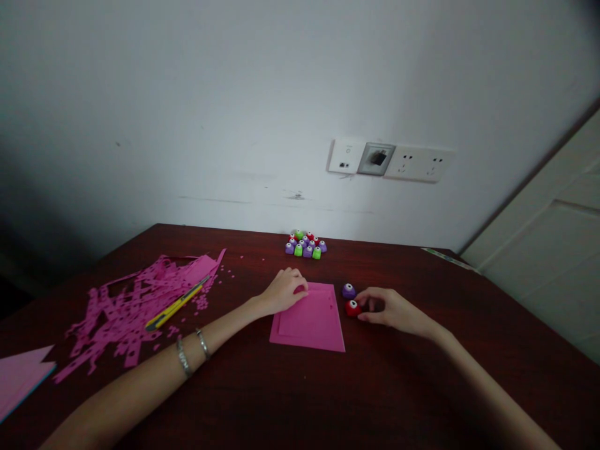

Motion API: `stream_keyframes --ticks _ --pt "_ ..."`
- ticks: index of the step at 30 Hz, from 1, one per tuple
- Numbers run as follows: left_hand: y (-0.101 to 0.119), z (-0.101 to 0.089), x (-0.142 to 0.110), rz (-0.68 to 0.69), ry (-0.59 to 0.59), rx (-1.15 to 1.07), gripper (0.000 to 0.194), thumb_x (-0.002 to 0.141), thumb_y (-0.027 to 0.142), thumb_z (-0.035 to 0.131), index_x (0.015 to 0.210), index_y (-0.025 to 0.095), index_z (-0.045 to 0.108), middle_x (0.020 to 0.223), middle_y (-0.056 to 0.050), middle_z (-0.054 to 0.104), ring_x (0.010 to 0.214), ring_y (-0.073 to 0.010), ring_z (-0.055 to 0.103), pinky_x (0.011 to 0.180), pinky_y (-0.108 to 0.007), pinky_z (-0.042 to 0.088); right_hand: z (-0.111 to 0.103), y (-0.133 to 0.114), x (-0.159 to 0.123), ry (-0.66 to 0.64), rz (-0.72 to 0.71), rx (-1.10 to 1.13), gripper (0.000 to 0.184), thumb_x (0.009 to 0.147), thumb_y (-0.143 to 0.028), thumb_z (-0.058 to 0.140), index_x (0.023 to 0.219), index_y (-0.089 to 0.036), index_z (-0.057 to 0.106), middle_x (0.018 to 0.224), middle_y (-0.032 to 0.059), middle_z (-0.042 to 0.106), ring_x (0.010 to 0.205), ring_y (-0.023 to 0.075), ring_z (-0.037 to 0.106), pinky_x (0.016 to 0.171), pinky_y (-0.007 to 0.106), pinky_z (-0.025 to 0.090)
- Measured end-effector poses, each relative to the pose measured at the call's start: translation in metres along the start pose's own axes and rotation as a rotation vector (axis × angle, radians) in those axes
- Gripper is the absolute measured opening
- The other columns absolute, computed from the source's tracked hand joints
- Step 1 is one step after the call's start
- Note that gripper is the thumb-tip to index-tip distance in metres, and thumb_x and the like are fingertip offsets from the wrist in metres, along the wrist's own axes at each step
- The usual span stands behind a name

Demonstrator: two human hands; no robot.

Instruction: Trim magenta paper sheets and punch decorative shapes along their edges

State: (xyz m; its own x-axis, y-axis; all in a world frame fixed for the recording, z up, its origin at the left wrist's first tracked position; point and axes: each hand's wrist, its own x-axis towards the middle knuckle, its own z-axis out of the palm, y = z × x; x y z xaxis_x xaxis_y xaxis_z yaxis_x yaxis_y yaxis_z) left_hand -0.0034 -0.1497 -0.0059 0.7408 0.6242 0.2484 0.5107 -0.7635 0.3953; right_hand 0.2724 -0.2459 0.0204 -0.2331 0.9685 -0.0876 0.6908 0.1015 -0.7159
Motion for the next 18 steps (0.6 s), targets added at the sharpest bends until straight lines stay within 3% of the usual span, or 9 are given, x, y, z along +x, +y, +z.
stream_keyframes --ticks 4,10,14,18 --pt "-0.002 0.002 0.0 -0.003 0.003 0.007 0.016 0.083 0.031 0.053 0.087 0.019 0.063 0.092 -0.005 0.054 0.088 -0.0197 0.047 0.081 -0.035 0.034 -0.011 0.009 -0.003 -0.014 0.116 0.19 0.031 0.07 -0.046 0.061 0.085 -0.019 0.062 0.075 0.0023 0.06 0.059 0.0119 0.05 0.041 0.02 0.034" --pt "-0.003 0.001 0.0 -0.033 0.04 -0.042 0.017 0.083 0.032 0.052 0.09 0.02 0.062 0.094 -0.004 0.055 0.091 -0.0201 0.047 0.082 -0.036 0.035 -0.005 0.041 0.001 0.268 0.161 0.4 0.034 0.073 -0.051 0.056 0.067 -0.018 0.053 0.057 -0.0023 0.048 0.044 0.0081 0.037 0.038 0.021 0.023" --pt "-0.012 -0.008 0.004 -0.075 0.148 -0.041 0.015 0.081 0.029 0.053 0.088 0.019 0.061 0.092 -0.004 0.057 0.09 -0.0195 0.048 0.082 -0.035 0.037 0.003 0.047 0.002 0.348 0.163 0.385 0.034 0.073 -0.051 0.056 0.065 -0.018 0.052 0.055 -0.0017 0.048 0.045 0.0088 0.039 0.04 0.022 0.023" --pt "-0.04 -0.019 0.012 -0.169 0.282 -0.025 0.017 0.075 0.028 0.059 0.088 0.017 0.061 0.087 -0.005 0.058 0.085 -0.0187 0.051 0.078 -0.033 0.04 0.005 0.048 0.002 0.35 0.103 0.338 0.034 0.075 -0.049 0.055 0.063 -0.017 0.051 0.054 -0.0013 0.048 0.047 0.0092 0.039 0.043 0.022 0.026"
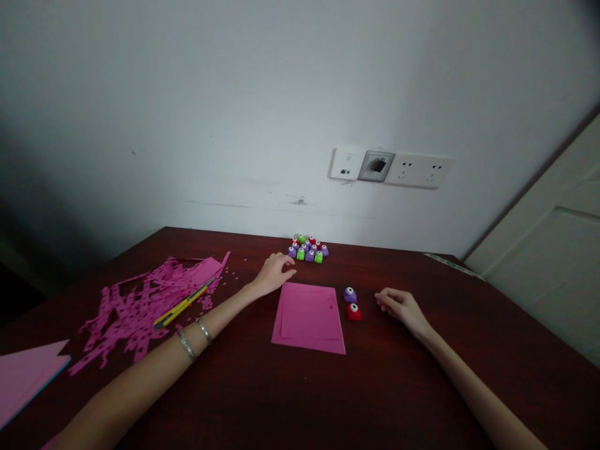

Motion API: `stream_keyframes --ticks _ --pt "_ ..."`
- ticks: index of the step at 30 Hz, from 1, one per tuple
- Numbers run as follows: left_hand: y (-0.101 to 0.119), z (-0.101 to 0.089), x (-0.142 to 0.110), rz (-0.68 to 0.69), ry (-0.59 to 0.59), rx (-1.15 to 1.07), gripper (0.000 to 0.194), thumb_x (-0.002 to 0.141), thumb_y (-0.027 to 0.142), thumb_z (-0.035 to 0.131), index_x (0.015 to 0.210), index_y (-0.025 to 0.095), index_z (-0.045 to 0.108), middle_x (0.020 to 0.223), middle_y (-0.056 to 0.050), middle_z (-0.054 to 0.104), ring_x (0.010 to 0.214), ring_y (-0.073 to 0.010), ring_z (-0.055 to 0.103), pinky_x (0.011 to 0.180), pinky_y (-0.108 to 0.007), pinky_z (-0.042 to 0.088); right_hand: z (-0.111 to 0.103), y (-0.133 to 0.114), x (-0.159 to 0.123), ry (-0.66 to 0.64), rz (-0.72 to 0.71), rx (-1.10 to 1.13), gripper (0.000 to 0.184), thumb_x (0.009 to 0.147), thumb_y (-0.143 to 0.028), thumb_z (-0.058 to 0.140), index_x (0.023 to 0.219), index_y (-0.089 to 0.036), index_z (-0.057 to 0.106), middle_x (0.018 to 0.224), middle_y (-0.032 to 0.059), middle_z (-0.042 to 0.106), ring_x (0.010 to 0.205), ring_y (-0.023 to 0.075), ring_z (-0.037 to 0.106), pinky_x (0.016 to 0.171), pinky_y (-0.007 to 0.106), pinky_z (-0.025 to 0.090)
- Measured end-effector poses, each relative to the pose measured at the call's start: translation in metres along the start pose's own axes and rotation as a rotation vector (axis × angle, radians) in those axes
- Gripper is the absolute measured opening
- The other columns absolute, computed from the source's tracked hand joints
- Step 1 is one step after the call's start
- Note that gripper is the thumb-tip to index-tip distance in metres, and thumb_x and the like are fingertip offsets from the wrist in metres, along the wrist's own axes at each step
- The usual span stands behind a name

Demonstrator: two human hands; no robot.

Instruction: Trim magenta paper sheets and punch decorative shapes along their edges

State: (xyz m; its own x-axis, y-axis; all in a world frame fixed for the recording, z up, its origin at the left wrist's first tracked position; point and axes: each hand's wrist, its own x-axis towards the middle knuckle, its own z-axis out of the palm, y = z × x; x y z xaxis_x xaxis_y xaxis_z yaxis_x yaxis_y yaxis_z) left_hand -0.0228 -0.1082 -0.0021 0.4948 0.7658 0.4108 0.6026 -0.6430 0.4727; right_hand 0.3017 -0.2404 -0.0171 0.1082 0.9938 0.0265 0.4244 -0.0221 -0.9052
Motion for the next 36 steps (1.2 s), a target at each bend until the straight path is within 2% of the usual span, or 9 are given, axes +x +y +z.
stream_keyframes --ticks 2,5,10,14,19,25,36 --pt "-0.018 -0.002 0.01 -0.049 0.046 0.003 0.02 0.074 0.029 0.06 0.089 0.016 0.06 0.086 -0.005 0.059 0.083 -0.0184 0.053 0.078 -0.033 0.041 -0.001 0.002 0.001 0.003 -0.01 -0.013 0.034 0.075 -0.048 0.055 0.062 -0.017 0.052 0.053 -0.0016 0.048 0.047 0.0089 0.038 0.043 0.022 0.026" --pt "-0.045 -0.002 0.026 -0.132 0.03 -0.012 0.028 0.071 0.033 0.062 0.092 0.014 0.06 0.085 -0.006 0.06 0.081 -0.0186 0.055 0.074 -0.031 0.043 -0.001 0.004 0.002 0.021 -0.013 -0.016 0.034 0.074 -0.048 0.055 0.061 -0.017 0.052 0.052 -0.0023 0.047 0.045 0.0081 0.036 0.042 0.022 0.023" --pt "-0.067 0.004 0.047 -0.162 -0.067 -0.027 0.042 0.066 0.039 0.066 0.098 0.012 0.06 0.088 -0.008 0.062 0.082 -0.0202 0.057 0.073 -0.03 0.044 -0.001 0.005 0.002 0.032 -0.031 -0.012 0.034 0.074 -0.048 0.056 0.06 -0.017 0.052 0.05 -0.0024 0.047 0.044 0.0079 0.035 0.042 0.022 0.022" --pt "-0.069 0.008 0.06 -0.159 -0.099 -0.028 0.044 0.063 0.039 0.068 0.098 0.013 0.062 0.088 -0.008 0.064 0.081 -0.0209 0.058 0.072 -0.03 0.045 -0.001 0.004 0.001 0.043 -0.016 -0.007 0.034 0.073 -0.048 0.056 0.059 -0.017 0.051 0.05 -0.0026 0.047 0.043 0.0079 0.034 0.042 0.022 0.022" --pt "-0.071 0.014 0.068 -0.137 -0.128 -0.039 0.036 0.064 0.037 0.068 0.092 0.015 0.066 0.086 -0.006 0.066 0.081 -0.0209 0.059 0.073 -0.029 0.044 -0.001 0.006 0.003 0.046 -0.01 -0.016 0.034 0.074 -0.048 0.055 0.061 -0.017 0.052 0.051 -0.0027 0.047 0.043 0.0077 0.034 0.042 0.022 0.022" --pt "-0.073 0.018 0.071 -0.125 -0.127 -0.065 0.028 0.067 0.033 0.066 0.088 0.015 0.067 0.086 -0.005 0.067 0.082 -0.0199 0.059 0.076 -0.028 0.044 0.0 0.006 0.003 0.053 -0.014 -0.014 0.034 0.073 -0.048 0.056 0.06 -0.017 0.052 0.051 -0.0026 0.046 0.044 0.0081 0.035 0.042 0.022 0.022" --pt "-0.071 0.018 0.073 -0.127 -0.133 -0.122 0.025 0.067 0.032 0.065 0.085 0.014 0.068 0.082 -0.005 0.067 0.077 -0.0186 0.058 0.073 -0.028 0.044 0.0 0.005 0.003 0.053 0.001 -0.019 0.036 0.071 -0.051 0.055 0.06 -0.017 0.05 0.05 -0.0026 0.046 0.043 0.0081 0.035 0.042 0.022 0.022"
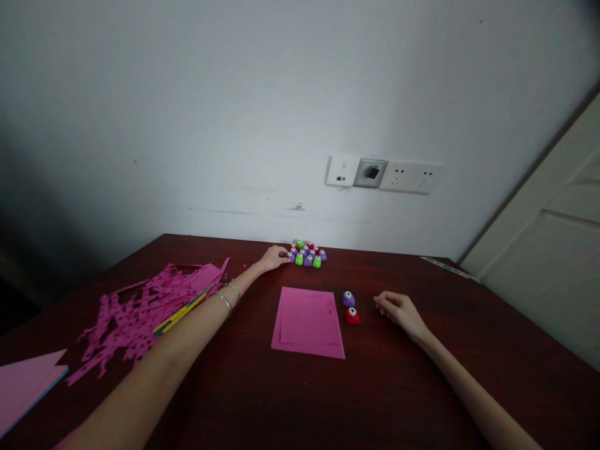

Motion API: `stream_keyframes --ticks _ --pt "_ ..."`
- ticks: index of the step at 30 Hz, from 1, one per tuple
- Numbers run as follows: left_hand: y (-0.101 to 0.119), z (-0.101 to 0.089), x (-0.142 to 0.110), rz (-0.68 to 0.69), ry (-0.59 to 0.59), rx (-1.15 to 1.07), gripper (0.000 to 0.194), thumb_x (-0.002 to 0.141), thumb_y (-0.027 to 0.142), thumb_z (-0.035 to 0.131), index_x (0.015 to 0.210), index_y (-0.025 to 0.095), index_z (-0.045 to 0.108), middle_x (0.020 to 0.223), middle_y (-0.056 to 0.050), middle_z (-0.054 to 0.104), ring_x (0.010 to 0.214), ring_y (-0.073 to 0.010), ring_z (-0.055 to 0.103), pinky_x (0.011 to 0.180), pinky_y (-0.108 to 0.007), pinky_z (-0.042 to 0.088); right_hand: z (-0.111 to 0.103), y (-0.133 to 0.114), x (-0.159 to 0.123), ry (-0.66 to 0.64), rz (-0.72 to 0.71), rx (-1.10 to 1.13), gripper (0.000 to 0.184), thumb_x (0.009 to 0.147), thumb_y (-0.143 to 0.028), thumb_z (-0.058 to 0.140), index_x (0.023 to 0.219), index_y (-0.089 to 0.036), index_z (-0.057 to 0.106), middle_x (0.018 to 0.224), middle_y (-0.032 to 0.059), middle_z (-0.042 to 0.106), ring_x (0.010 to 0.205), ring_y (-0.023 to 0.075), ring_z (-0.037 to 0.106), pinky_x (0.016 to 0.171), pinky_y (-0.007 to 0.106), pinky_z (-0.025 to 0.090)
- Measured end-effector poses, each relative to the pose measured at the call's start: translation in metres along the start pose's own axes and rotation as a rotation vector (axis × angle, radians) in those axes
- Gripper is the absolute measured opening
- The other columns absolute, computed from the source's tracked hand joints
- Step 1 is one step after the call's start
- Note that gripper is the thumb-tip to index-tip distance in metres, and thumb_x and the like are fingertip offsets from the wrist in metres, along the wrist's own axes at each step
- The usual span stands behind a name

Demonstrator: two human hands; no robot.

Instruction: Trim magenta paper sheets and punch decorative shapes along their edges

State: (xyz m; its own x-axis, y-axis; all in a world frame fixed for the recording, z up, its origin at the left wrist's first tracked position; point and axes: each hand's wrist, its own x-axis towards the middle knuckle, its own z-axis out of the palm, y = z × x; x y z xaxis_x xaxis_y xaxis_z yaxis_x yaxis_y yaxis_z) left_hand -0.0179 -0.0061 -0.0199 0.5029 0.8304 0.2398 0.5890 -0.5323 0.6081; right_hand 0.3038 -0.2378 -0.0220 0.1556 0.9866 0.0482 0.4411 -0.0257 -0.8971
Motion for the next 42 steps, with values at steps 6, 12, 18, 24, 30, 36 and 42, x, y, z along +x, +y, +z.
stream_keyframes --ticks 6,12,18,24,30,36,42 --pt "0.011 -0.011 -0.006 0.029 0.022 -0.044 0.027 0.069 0.036 0.064 0.083 0.013 0.067 0.077 -0.004 0.066 0.073 -0.0172 0.057 0.069 -0.026 0.043 0.0 0.002 0.001 0.001 0.0 -0.012 0.036 0.072 -0.052 0.055 0.06 -0.018 0.051 0.051 -0.0023 0.047 0.043 0.0083 0.036 0.041 0.022 0.023" --pt "0.05 -0.038 -0.026 0.087 0.012 -0.145 0.027 0.068 0.035 0.065 0.083 0.012 0.066 0.076 -0.003 0.066 0.07 -0.0147 0.057 0.065 -0.024 0.042 0.0 -0.003 -0.001 0.001 -0.002 -0.013 0.037 0.071 -0.052 0.055 0.059 -0.018 0.051 0.05 -0.0023 0.047 0.043 0.0084 0.037 0.041 0.022 0.024" --pt "0.09 -0.055 -0.056 0.198 -0.02 -0.179 0.027 0.069 0.033 0.063 0.087 0.013 0.065 0.086 -0.005 0.066 0.078 -0.0149 0.057 0.07 -0.024 0.041 0.001 -0.003 -0.002 -0.001 -0.02 -0.048 0.037 0.072 -0.052 0.054 0.06 -0.017 0.052 0.051 -0.0017 0.047 0.044 0.0087 0.037 0.041 0.022 0.025" --pt "0.103 -0.045 -0.089 0.158 -0.078 -0.176 0.031 0.066 0.037 0.066 0.088 0.015 0.065 0.083 -0.004 0.065 0.074 -0.0152 0.057 0.066 -0.026 0.04 0.0 -0.005 -0.002 -0.031 -0.046 -0.069 0.033 0.074 -0.047 0.054 0.06 -0.017 0.053 0.052 -0.0014 0.049 0.046 0.0093 0.039 0.043 0.022 0.028" --pt "0.109 -0.04 -0.105 0.164 -0.152 -0.149 0.031 0.066 0.037 0.067 0.087 0.014 0.066 0.084 -0.005 0.066 0.077 -0.0162 0.058 0.068 -0.027 0.041 0.001 -0.008 -0.002 -0.066 -0.016 -0.082 0.033 0.074 -0.047 0.054 0.061 -0.017 0.053 0.054 -0.0006 0.051 0.047 0.0099 0.042 0.041 0.021 0.029" --pt "0.12 -0.039 -0.107 0.176 -0.188 -0.139 0.03 0.067 0.037 0.066 0.087 0.015 0.066 0.084 -0.005 0.066 0.076 -0.0155 0.057 0.066 -0.027 0.041 -0.001 -0.013 -0.001 -0.085 -0.006 -0.032 0.033 0.071 -0.05 0.056 0.069 -0.017 0.058 0.059 0.0006 0.054 0.048 0.0105 0.044 0.038 0.021 0.03" --pt "0.131 -0.038 -0.112 0.23 -0.211 -0.14 0.027 0.069 0.037 0.066 0.086 0.016 0.066 0.085 -0.004 0.065 0.076 -0.0146 0.057 0.067 -0.026 0.041 0.012 -0.063 -0.015 -0.073 -0.134 -0.076 0.032 0.074 -0.047 0.057 0.084 -0.017 0.061 0.063 0.0016 0.056 0.051 0.0111 0.047 0.044 0.023 0.036"
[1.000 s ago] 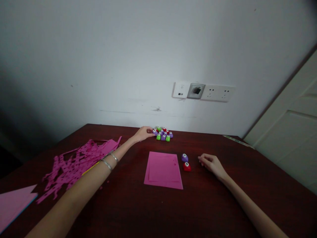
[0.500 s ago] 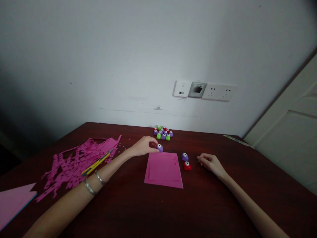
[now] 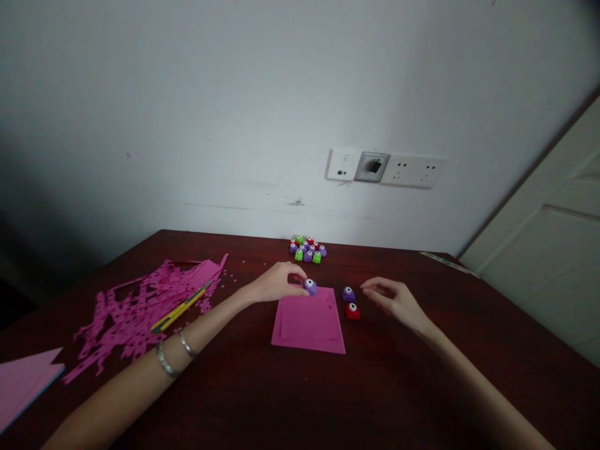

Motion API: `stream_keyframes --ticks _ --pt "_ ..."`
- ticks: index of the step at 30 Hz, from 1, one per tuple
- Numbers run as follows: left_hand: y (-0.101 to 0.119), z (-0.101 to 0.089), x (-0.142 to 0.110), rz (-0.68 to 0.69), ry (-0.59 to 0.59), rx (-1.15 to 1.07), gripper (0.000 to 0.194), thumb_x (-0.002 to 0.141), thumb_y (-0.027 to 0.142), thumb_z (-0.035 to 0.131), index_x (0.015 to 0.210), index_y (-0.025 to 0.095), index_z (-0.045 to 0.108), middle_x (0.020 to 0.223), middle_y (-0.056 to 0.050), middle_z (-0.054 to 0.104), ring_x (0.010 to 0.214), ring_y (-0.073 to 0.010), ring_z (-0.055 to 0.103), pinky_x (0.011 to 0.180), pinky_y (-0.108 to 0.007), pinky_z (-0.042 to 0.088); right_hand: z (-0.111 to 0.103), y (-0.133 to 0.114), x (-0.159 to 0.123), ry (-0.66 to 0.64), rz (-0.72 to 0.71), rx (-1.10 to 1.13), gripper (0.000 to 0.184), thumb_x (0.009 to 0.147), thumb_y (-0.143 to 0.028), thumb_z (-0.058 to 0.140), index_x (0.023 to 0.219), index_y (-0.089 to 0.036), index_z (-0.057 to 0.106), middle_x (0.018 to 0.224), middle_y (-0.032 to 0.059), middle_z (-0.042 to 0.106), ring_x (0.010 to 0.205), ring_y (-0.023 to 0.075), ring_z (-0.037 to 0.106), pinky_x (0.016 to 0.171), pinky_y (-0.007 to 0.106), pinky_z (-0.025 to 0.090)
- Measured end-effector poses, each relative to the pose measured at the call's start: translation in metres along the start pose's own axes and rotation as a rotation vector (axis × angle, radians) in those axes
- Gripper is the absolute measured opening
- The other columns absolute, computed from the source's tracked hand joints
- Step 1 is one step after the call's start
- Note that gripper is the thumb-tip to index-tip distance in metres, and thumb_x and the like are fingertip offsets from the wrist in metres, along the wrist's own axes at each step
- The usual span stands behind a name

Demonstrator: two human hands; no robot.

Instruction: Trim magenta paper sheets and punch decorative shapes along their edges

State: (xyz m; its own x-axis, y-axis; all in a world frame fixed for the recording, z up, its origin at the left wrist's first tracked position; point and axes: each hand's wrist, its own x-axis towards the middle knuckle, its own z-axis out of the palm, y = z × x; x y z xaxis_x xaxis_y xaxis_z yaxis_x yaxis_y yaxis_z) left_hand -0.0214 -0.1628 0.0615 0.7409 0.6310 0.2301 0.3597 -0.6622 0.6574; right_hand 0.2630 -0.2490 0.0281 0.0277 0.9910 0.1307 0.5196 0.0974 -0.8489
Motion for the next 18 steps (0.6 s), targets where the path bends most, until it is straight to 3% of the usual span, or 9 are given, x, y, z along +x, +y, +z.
stream_keyframes --ticks 2,7,10,18 --pt "0.005 0.001 -0.001 0.029 -0.011 0.006 0.027 0.069 0.038 0.067 0.086 0.017 0.066 0.086 -0.004 0.065 0.077 -0.0148 0.056 0.069 -0.027 0.041 0.011 -0.022 -0.005 -0.039 -0.118 -0.022 0.027 0.077 -0.043 0.057 0.087 -0.019 0.063 0.073 0.0033 0.059 0.062 0.0131 0.052 0.056 0.025 0.042" --pt "0.019 0.004 -0.005 0.083 -0.039 0.012 0.027 0.069 0.04 0.067 0.086 0.019 0.066 0.085 -0.003 0.064 0.078 -0.0149 0.055 0.072 -0.028 0.041 0.039 -0.057 -0.02 -0.062 -0.309 -0.16 0.026 0.078 -0.033 0.058 0.102 -0.023 0.062 0.077 0.0014 0.056 0.062 0.0123 0.048 0.055 0.025 0.041" --pt "0.026 0.005 -0.006 0.098 -0.054 0.003 0.029 0.069 0.04 0.067 0.089 0.018 0.066 0.086 -0.004 0.063 0.08 -0.0152 0.055 0.074 -0.029 0.041 0.047 -0.062 -0.025 -0.065 -0.362 -0.174 0.032 0.077 -0.027 0.059 0.109 -0.025 0.059 0.08 0.0019 0.055 0.063 0.0121 0.048 0.057 0.025 0.042" --pt "0.032 0.009 -0.008 0.133 -0.084 -0.007 0.025 0.07 0.035 0.068 0.089 0.019 0.066 0.086 -0.003 0.063 0.082 -0.0154 0.055 0.076 -0.029 0.04 0.05 -0.061 -0.026 -0.055 -0.37 -0.204 0.022 0.076 -0.025 0.06 0.098 -0.022 0.061 0.077 0.0011 0.054 0.06 0.0111 0.046 0.055 0.025 0.04"
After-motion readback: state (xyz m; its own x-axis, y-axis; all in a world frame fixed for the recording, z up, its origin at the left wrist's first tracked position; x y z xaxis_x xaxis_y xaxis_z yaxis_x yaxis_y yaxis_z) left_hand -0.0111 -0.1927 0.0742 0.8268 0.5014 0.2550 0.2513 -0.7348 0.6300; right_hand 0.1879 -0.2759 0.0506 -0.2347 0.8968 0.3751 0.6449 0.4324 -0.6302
